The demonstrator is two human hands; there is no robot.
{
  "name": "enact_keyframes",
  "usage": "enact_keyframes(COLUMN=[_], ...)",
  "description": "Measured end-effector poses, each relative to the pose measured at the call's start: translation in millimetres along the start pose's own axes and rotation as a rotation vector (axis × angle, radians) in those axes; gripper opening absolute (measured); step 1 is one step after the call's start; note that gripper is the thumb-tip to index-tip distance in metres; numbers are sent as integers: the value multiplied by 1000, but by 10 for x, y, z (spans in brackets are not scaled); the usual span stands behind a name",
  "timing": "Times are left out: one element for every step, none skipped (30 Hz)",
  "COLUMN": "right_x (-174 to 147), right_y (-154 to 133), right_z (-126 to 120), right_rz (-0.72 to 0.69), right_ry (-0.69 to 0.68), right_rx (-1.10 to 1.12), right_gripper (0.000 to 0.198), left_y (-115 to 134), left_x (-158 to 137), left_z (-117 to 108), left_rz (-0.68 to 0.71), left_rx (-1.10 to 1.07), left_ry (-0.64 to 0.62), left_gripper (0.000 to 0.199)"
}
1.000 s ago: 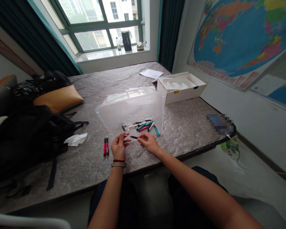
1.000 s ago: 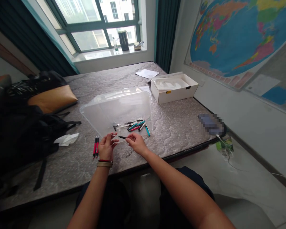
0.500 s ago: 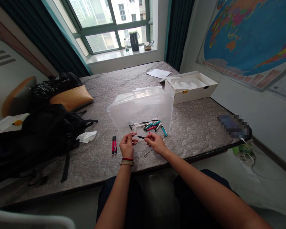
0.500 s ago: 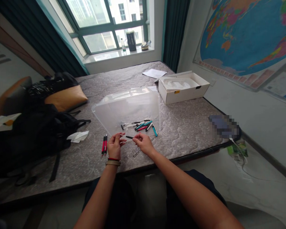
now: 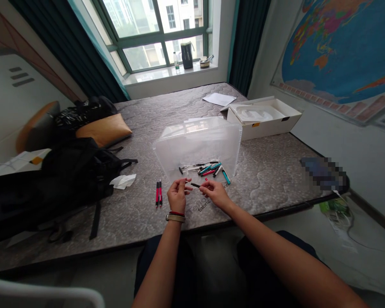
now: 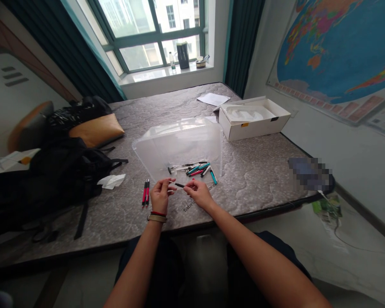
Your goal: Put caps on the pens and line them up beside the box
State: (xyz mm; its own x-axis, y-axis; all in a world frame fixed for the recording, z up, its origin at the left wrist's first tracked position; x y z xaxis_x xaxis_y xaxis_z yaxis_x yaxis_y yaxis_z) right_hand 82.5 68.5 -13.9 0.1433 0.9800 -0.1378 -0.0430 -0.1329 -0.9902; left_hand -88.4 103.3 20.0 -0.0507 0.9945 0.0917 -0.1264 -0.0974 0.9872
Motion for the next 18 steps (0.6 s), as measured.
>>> enact_keyframes(right_x=[-6,-11,-14,-16,-16,-14,-10,-6,0,5,10,13,15,15,14,11,7,3], right_y=[-6,-15,-25,-35,-43,-48,-49,-47,-42,-37,-32,-27,-21,-16,-12,-10,-11,-14], right_z=[5,11,18,24,29,32,35,36,33,28,21,12,4,-2,-3,-1,5,14], right_rz=[4,5,4,2,0,-2,-1,1,4,8,12,19,29,41,54,65,71,72], right_ry=[-8,-17,-27,-33,-36,-35,-33,-28,-19,-9,3,15,23,29,30,28,21,12], right_rx=[0,0,2,4,4,3,2,1,3,8,18,33,52,72,91,106,115,116], right_gripper=[33,33,32,32,32,32,32,33,33,34,34,35,36,36,37,38,38,38], left_y=[-10,-24,-41,-63,-89,-115,-138,-156,-170,-182,-194,-208,-223,-238,-253,-267,-279,-289], left_x=[2,6,11,17,23,27,31,34,35,35,33,28,20,10,-3,-18,-34,-47], left_z=[-6,-18,-34,-52,-70,-89,-105,-115,-120,-118,-108,-87,-54,-14,33,84,132,170], left_rz=[-7,-14,-24,-38,-58,-79,-99,-115,-128,-139,-150,-164,-179,-195,-210,-222,-232,-237], left_rx=[-1,-10,-26,-47,-69,-87,-101,-109,-114,-116,-119,-121,-121,-117,-109,-97,-83,-69], left_ry=[1,9,20,34,48,65,79,88,92,91,84,66,37,0,-44,-93,-141,-177], left_gripper=[40,40,41,42,43,44,45,47,48,50,51,52,53,54,54,54,53,52])
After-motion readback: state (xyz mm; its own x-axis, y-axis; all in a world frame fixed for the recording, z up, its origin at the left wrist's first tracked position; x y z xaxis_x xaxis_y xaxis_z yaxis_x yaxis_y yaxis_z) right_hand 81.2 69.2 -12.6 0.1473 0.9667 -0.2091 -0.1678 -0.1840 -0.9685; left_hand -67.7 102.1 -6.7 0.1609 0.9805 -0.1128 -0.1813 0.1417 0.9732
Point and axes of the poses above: each hand's wrist, its own x-axis towards the middle knuckle, its own z-axis out of the palm, y = z × x, the point moved 8 cm from there along x, towards the middle knuckle, and after that the axes turned 4 degrees about z, right-handed, at the moved point
